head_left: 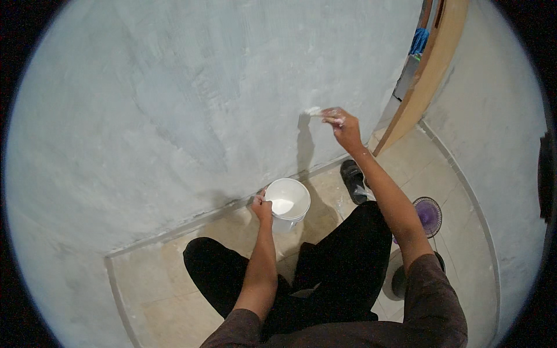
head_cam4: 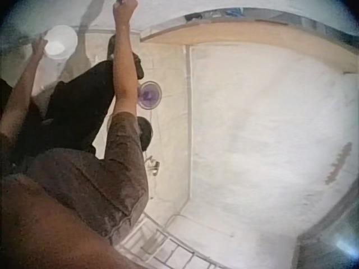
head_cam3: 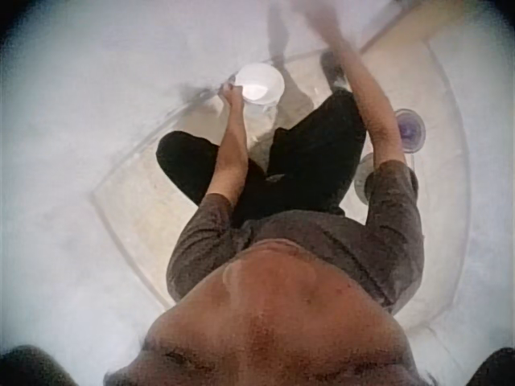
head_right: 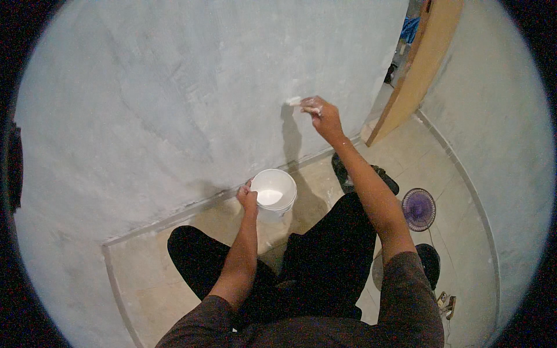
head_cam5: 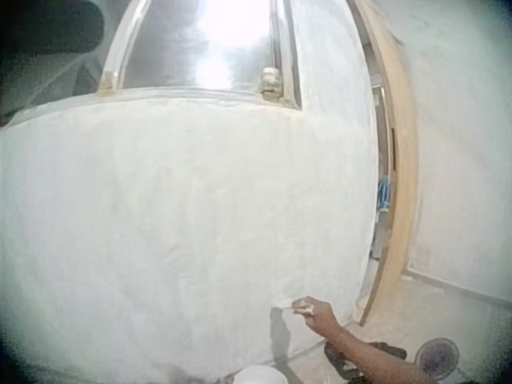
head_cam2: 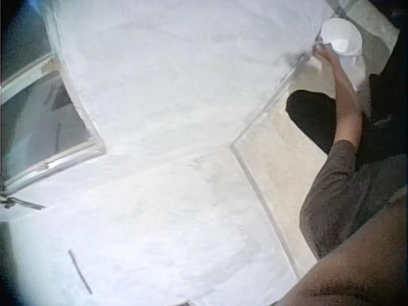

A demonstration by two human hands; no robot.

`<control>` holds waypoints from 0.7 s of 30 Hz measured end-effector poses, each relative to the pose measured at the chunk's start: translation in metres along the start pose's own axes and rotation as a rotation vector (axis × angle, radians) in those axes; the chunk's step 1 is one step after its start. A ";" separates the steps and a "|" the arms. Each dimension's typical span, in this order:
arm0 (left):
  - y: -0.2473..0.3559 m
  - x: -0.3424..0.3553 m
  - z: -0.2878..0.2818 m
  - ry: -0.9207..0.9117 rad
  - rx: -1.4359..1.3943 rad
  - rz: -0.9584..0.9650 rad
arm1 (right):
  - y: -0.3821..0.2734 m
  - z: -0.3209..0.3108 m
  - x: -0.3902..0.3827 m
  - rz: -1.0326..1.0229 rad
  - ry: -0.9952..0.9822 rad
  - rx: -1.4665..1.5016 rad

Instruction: The person prepares paint by mixing white powder into a bucket with water using a plastic cup, and then applies the white paint to a wall with a brush.

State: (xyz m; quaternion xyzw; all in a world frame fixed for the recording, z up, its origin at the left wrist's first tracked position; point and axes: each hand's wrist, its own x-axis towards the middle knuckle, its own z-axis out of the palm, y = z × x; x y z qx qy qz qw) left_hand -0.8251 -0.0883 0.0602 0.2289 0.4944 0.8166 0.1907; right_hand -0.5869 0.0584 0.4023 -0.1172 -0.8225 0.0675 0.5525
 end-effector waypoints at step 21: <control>-0.001 0.002 -0.051 -0.089 0.259 0.038 | 0.001 0.011 -0.006 -0.169 0.001 0.041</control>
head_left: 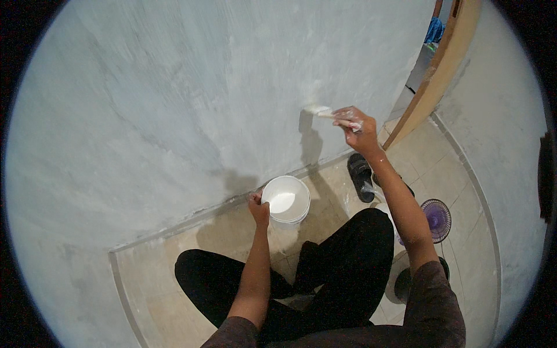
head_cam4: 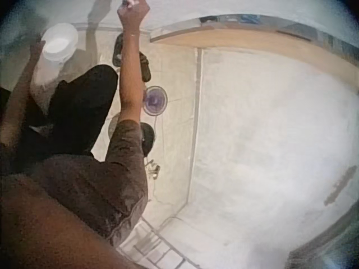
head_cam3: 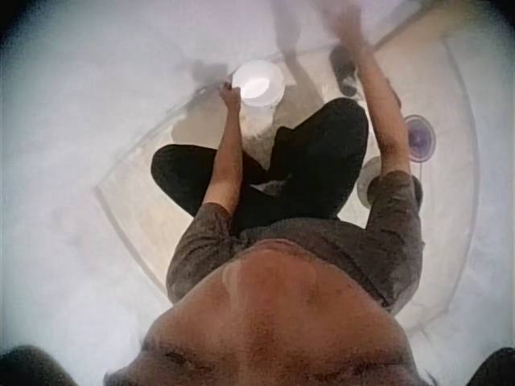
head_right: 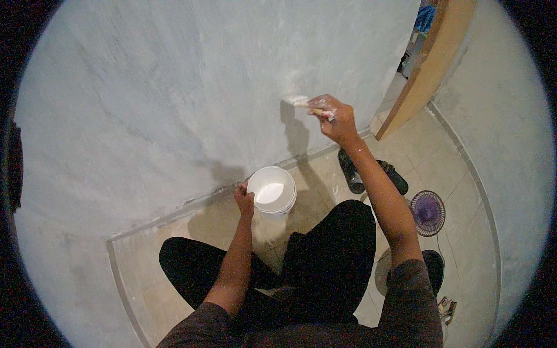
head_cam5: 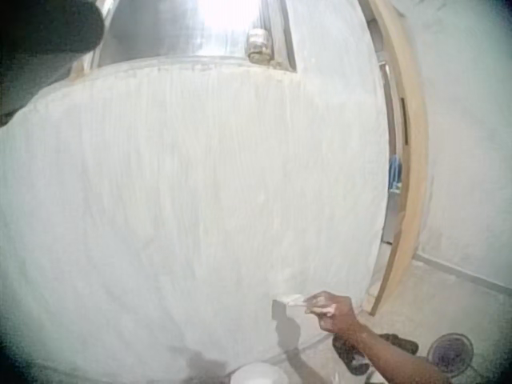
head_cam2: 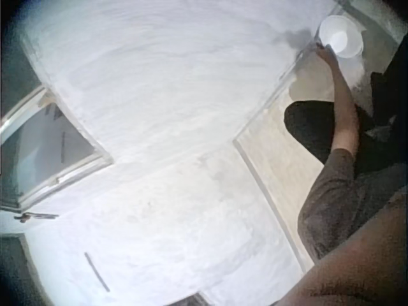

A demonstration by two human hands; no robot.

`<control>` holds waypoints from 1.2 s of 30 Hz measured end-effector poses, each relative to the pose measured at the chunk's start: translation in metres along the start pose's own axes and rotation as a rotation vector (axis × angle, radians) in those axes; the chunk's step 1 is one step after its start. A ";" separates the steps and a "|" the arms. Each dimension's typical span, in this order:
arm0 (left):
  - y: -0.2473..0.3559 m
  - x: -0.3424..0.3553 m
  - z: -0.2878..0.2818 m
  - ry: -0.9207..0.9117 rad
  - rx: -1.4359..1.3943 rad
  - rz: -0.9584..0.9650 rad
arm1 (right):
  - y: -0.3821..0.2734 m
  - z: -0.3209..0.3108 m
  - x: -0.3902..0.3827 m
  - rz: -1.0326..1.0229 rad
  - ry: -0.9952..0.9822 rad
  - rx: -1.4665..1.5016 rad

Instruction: The person prepares paint by mixing white powder into a bucket with water using a plastic cup, and then applies the white paint to a wall with a brush.

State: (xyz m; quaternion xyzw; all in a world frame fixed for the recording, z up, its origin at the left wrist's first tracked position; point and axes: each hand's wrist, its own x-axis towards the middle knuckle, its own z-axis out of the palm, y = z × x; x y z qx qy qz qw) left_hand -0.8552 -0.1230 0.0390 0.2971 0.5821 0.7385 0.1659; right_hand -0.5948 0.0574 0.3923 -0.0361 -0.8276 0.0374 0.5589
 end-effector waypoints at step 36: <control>0.038 0.004 0.001 0.145 0.358 0.096 | -0.026 0.038 0.034 -0.105 -0.029 -0.061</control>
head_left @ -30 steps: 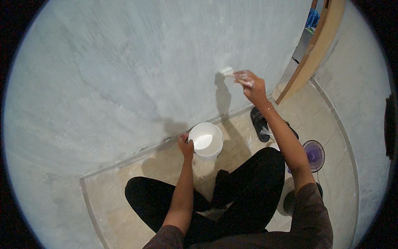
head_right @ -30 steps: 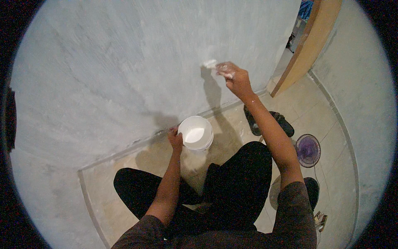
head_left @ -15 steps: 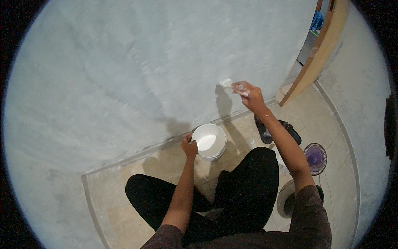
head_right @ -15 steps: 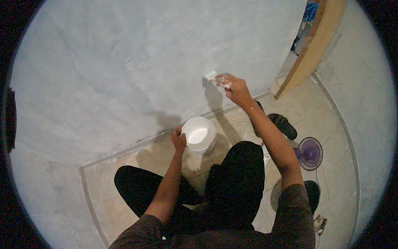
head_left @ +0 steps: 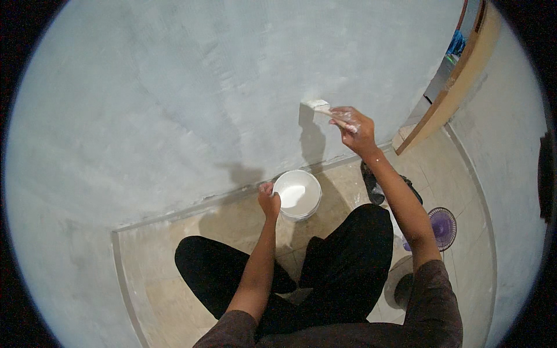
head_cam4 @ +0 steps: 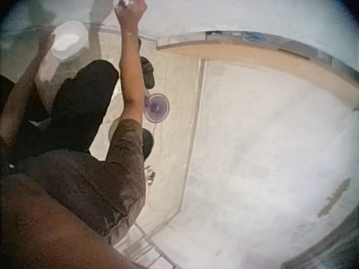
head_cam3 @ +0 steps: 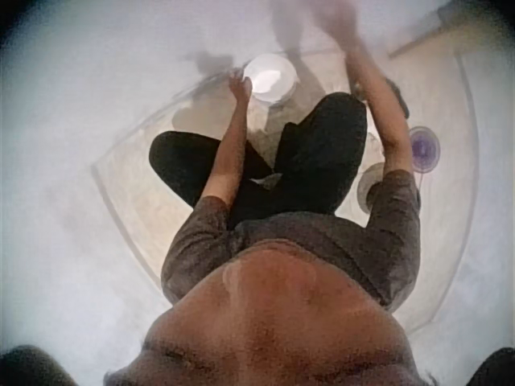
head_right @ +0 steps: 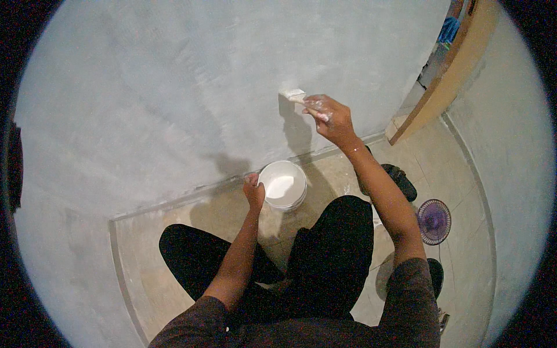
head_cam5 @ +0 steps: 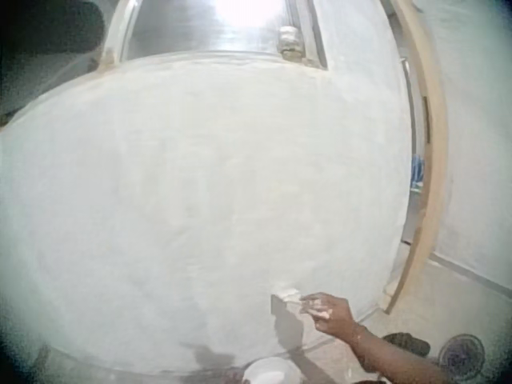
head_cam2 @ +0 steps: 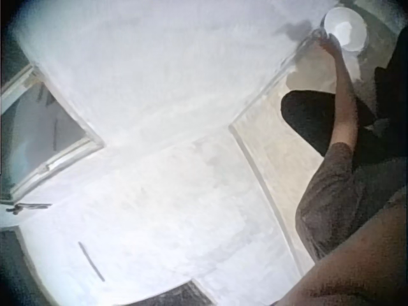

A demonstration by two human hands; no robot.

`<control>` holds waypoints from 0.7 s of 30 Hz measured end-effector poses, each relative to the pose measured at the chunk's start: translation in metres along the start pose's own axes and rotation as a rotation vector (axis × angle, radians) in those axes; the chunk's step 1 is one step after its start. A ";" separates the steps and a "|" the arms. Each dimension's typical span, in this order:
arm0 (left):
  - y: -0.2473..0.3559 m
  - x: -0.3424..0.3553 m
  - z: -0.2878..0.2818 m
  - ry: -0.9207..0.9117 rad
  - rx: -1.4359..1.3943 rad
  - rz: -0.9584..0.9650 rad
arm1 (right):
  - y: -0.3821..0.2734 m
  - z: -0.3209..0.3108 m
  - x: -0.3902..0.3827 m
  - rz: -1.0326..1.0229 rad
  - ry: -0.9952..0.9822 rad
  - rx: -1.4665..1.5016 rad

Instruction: The person prepares paint by mixing white powder into a bucket with water using a plastic cup, and then applies the white paint to a wall with a brush.

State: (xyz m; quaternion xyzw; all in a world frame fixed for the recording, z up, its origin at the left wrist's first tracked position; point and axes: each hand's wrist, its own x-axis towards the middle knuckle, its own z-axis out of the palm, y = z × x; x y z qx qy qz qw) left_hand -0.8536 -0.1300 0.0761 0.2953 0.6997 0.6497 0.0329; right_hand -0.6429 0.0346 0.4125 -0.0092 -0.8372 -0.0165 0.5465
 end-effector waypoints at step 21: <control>0.006 0.020 -0.024 -0.134 0.078 -0.080 | -0.070 0.080 -0.022 0.095 -0.313 0.114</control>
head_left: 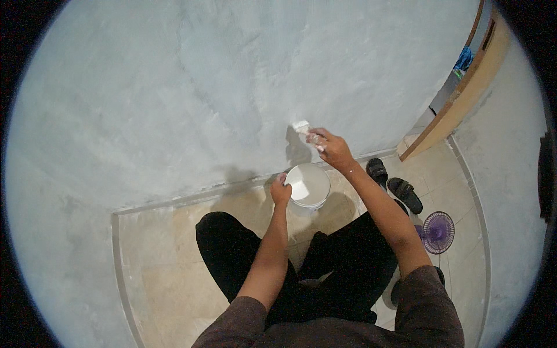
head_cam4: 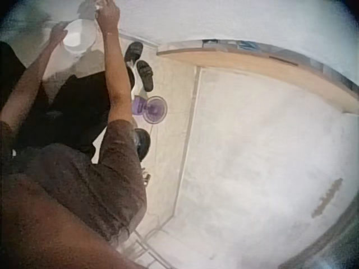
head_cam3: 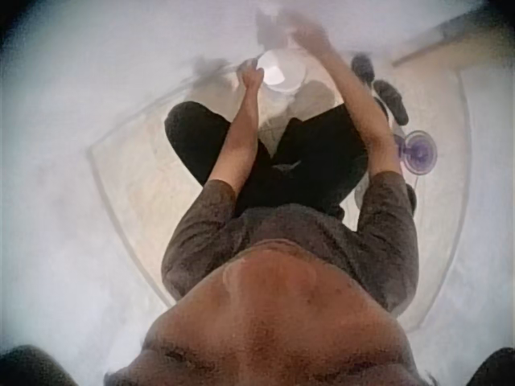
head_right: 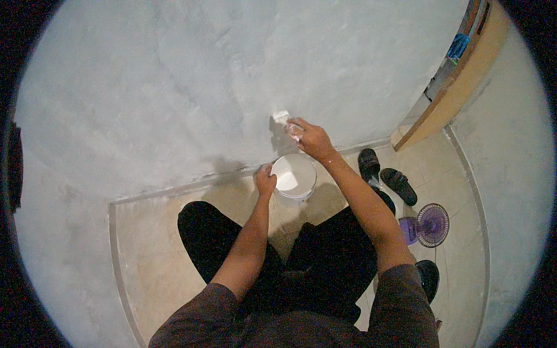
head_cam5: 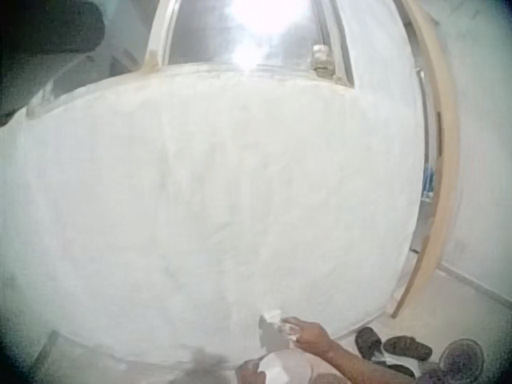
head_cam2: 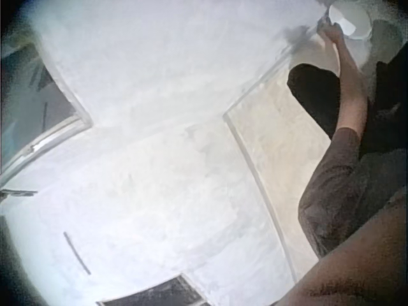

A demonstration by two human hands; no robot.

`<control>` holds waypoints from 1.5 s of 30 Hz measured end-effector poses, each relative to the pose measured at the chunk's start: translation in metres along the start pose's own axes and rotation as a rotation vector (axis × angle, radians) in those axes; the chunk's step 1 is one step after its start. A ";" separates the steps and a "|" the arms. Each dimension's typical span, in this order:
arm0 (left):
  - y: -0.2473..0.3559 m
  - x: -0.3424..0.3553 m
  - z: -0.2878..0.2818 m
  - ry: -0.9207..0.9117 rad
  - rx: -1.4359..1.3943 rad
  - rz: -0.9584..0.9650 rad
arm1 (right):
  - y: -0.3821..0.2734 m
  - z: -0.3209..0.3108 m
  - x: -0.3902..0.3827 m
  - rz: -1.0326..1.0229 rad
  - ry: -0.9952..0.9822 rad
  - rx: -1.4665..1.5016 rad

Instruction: The person prepares paint by mixing white powder into a bucket with water using a plastic cup, and then applies the white paint to a wall with a brush.

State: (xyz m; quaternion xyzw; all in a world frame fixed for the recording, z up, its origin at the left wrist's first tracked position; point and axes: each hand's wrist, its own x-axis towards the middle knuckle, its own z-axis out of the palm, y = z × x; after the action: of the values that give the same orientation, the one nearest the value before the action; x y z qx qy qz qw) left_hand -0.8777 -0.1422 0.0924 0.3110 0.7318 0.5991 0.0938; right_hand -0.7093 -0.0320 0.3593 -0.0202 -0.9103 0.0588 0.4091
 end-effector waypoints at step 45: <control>0.037 -0.034 -0.008 0.002 0.170 -0.045 | 0.006 -0.008 0.004 -0.057 0.129 -0.080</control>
State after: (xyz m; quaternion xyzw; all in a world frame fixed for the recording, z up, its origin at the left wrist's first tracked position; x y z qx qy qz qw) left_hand -0.8425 -0.1647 0.1215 0.3010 0.7867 0.5330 0.0798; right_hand -0.7060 -0.0251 0.3671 -0.0142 -0.8839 0.0093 0.4674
